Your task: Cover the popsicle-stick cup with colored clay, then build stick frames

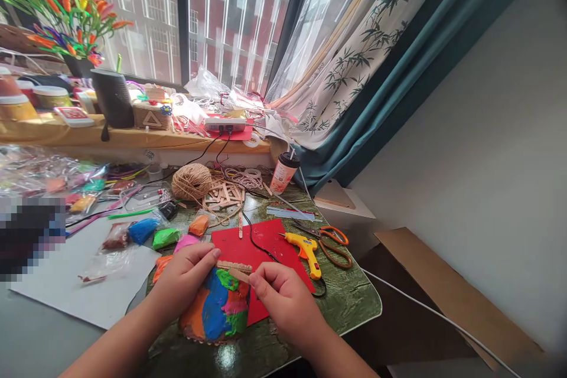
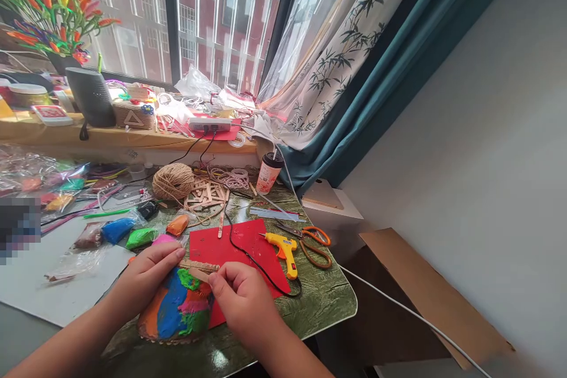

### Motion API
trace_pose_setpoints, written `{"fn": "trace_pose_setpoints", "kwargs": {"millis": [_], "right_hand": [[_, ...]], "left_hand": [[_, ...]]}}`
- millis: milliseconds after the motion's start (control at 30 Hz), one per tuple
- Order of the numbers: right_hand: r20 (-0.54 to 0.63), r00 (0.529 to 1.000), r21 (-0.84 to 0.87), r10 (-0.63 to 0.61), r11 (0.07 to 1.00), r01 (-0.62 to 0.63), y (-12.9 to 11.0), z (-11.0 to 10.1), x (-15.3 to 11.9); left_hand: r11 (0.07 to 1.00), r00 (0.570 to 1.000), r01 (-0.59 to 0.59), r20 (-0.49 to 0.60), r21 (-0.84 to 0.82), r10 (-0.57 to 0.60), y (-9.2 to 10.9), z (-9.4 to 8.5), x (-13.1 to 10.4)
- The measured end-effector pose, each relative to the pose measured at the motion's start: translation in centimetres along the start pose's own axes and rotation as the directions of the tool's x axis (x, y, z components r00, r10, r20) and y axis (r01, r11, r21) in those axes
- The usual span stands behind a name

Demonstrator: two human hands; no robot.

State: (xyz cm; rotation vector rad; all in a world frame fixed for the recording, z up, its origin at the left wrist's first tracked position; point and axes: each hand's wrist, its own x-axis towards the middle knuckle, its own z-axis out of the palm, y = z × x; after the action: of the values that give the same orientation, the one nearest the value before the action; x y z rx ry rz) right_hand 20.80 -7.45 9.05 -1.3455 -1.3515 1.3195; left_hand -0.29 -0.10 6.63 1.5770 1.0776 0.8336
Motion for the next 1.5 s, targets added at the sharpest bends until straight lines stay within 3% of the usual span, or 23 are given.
{"fn": "trace_pose_setpoints", "kwargs": {"millis": [167, 433, 733, 967, 1500], "right_hand": [[0.022, 0.999, -0.089, 0.035, 0.995, -0.033, -0.1, 0.3, 0.6], [-0.006, 0.999, -0.313, 0.05, 0.949, -0.049, -0.9, -1.0, 0.3], [0.041, 0.999, -0.321, -0.023, 0.946, 0.035, -1.5, 0.3, -0.1], [0.055, 0.998, -0.405, 0.039, 0.914, -0.014, -2.1, 0.2, 0.7], [0.064, 0.997, -0.403, 0.039, 0.915, -0.01, -1.7, 0.1, 1.1]], "left_hand": [[1.0, 1.0, -0.005, -0.005, 0.03, 0.005, 0.4, 0.0, -0.2], [0.996, 1.0, -0.019, -0.004, 0.087, 0.019, 0.1, 0.0, 0.0], [0.978, 0.989, -0.147, 0.024, 0.15, 0.145, -0.1, -0.5, -0.2], [0.932, 0.968, -0.248, 0.039, 0.265, 0.247, 0.6, -0.5, -0.9], [0.921, 0.971, -0.237, 0.039, 0.31, 0.236, 1.1, -0.1, -0.9]]}}
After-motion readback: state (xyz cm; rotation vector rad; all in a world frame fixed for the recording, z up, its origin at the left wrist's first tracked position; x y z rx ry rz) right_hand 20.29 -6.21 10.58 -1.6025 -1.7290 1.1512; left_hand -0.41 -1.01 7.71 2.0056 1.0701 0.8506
